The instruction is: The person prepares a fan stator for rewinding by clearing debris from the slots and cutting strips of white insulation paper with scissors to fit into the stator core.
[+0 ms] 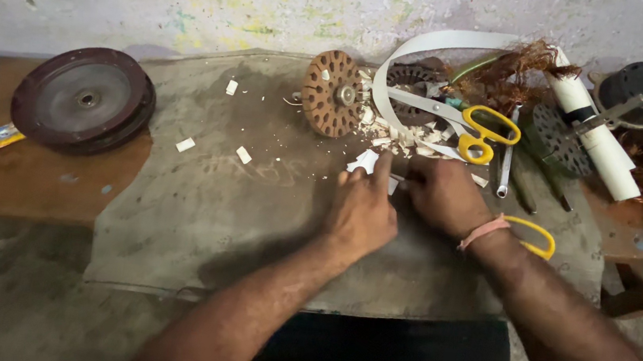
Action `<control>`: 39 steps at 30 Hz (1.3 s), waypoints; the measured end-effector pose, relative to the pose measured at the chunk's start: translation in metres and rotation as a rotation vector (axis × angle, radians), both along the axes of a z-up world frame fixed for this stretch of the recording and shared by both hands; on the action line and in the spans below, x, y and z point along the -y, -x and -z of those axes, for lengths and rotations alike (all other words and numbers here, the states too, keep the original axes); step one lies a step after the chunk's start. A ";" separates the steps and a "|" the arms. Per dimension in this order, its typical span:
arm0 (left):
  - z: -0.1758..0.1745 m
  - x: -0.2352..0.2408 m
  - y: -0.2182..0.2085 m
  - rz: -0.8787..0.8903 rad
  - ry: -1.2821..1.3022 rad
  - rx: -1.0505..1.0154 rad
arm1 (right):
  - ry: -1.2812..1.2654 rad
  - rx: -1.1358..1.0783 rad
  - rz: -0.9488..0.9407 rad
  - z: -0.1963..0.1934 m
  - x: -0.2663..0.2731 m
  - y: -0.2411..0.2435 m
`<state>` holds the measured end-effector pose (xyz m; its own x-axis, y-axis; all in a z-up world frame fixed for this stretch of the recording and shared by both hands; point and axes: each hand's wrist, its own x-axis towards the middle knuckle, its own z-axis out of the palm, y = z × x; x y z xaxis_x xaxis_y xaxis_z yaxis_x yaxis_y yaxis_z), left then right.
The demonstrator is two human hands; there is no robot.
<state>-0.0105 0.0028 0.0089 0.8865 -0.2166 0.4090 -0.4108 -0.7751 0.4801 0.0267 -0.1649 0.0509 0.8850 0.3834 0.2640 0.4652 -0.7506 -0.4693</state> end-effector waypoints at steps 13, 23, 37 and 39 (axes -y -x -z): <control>0.005 -0.005 -0.004 0.030 0.069 0.073 | 0.063 -0.145 -0.155 -0.003 0.000 -0.018; -0.004 -0.005 -0.002 0.025 0.026 0.025 | 0.060 0.017 -0.081 0.002 -0.006 -0.008; 0.001 -0.002 -0.002 0.013 0.068 0.247 | 0.160 0.089 0.095 0.009 -0.012 -0.001; 0.000 -0.002 0.002 -0.020 0.070 0.162 | 0.103 0.073 0.109 0.015 -0.008 -0.004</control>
<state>-0.0124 0.0044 0.0091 0.8116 -0.1656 0.5602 -0.4719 -0.7512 0.4616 0.0312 -0.1564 0.0355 0.9026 0.3147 0.2936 0.4086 -0.8410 -0.3546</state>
